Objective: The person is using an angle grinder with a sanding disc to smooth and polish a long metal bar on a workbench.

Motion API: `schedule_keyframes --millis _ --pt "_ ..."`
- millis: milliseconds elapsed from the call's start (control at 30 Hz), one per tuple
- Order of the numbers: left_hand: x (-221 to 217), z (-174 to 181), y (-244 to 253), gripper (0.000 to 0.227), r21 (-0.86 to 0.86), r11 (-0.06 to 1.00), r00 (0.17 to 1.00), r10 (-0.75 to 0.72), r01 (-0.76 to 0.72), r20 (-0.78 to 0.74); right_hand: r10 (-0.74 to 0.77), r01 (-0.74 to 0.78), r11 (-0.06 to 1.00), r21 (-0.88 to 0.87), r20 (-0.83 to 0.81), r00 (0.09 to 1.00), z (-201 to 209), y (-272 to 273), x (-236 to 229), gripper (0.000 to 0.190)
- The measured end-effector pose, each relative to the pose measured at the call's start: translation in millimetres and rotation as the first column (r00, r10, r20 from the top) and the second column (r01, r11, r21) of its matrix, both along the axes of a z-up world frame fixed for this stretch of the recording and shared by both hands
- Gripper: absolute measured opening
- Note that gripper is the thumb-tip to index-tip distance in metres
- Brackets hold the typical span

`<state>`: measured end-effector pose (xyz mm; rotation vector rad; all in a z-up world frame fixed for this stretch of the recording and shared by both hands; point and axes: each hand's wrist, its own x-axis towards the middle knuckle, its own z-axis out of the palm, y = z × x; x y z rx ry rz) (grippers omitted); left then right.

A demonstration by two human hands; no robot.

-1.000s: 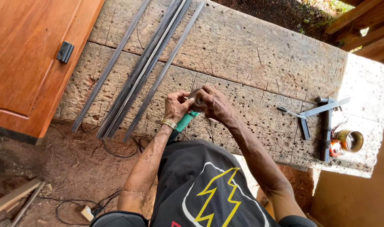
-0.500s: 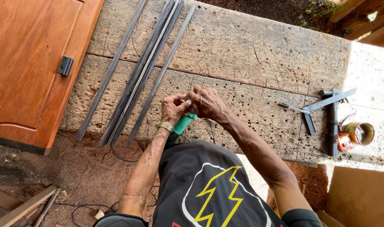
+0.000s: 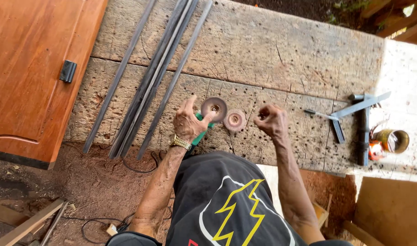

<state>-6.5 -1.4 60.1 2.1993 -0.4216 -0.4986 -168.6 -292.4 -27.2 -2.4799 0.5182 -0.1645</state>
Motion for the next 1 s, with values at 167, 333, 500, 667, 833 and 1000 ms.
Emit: schedule_keyframes --millis 167,333,500,667,833,1000 --pt "-5 21 -10 0.094 0.064 0.951 0.814 -0.292 0.302 0.502 -0.143 0.127 0.989 -0.080 -0.251 0.957 -30 5 -48 0.018" --pt "-10 -13 -9 0.047 0.097 0.896 0.719 -0.408 0.433 0.563 -0.127 0.127 0.962 -0.243 0.017 0.992 8 49 -39 0.036" --pt "-12 -15 -10 0.033 0.064 0.888 0.724 -0.411 0.455 0.554 -0.102 0.075 0.969 0.234 0.103 0.989 0 88 -18 0.024" --pt "-14 -16 -11 0.027 0.108 0.864 0.666 -0.454 0.492 0.592 -0.172 0.082 0.666 0.741 0.045 0.984 36 104 22 0.044" --pt "-15 -28 -8 0.026 0.074 0.862 0.636 -0.426 0.502 0.643 -0.171 -0.074 0.348 0.935 0.141 0.975 20 109 32 0.047" --pt "-14 -26 -10 0.021 0.024 0.878 0.657 -0.375 0.478 0.654 -0.222 -0.109 0.303 0.947 0.182 0.958 17 114 37 0.046"
